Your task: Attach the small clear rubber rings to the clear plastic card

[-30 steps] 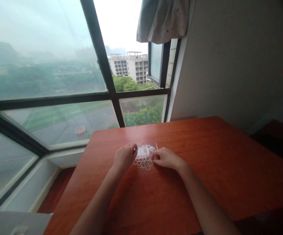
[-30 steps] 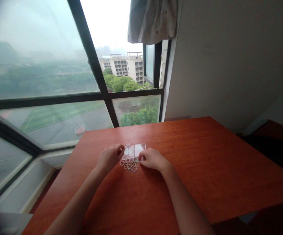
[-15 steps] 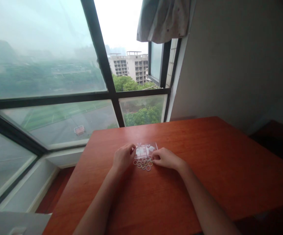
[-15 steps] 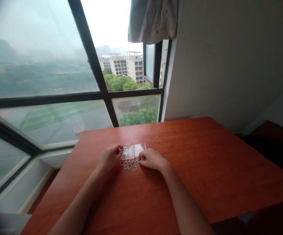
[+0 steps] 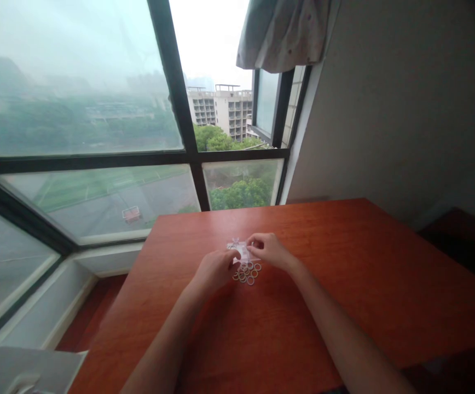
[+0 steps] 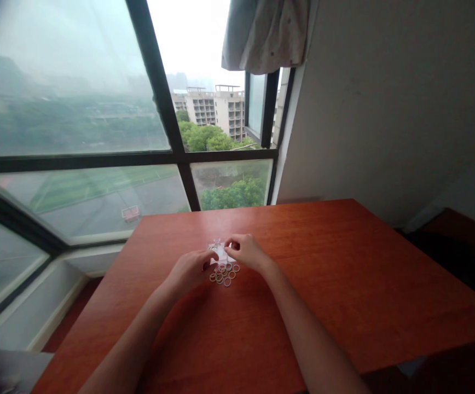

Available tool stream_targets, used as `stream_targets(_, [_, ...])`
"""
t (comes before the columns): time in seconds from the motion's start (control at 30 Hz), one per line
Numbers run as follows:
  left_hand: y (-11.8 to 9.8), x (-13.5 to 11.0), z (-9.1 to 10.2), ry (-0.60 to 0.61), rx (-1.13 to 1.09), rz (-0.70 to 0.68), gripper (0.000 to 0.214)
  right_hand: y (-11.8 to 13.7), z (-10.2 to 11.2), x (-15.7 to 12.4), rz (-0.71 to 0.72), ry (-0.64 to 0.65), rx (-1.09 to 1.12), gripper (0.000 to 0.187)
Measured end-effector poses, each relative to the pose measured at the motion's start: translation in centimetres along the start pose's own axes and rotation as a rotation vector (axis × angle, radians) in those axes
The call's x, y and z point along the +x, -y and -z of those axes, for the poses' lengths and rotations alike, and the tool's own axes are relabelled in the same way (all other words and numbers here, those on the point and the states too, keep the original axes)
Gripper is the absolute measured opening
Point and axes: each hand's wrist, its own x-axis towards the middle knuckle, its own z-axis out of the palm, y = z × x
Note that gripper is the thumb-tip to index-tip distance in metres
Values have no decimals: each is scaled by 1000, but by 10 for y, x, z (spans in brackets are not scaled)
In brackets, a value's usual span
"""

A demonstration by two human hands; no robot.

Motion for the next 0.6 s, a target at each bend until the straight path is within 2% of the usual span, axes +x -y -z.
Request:
stream_targets(0.13, [-3, -1, 4, 14, 14, -26, 16, 5, -9, 21, 17, 53, -83, 12])
stream_targets(0.3, [7, -4, 13, -8, 23, 3, 16, 9, -26, 41, 17, 120, -181, 15])
stream_targets(0.47, [16, -5, 19, -12, 49, 59, 21, 9, -33, 45, -6, 146, -298, 18])
stream_targets(0.6, [18, -6, 17, -19, 47, 60, 20, 9, -29, 40, -2, 116, -298, 18])
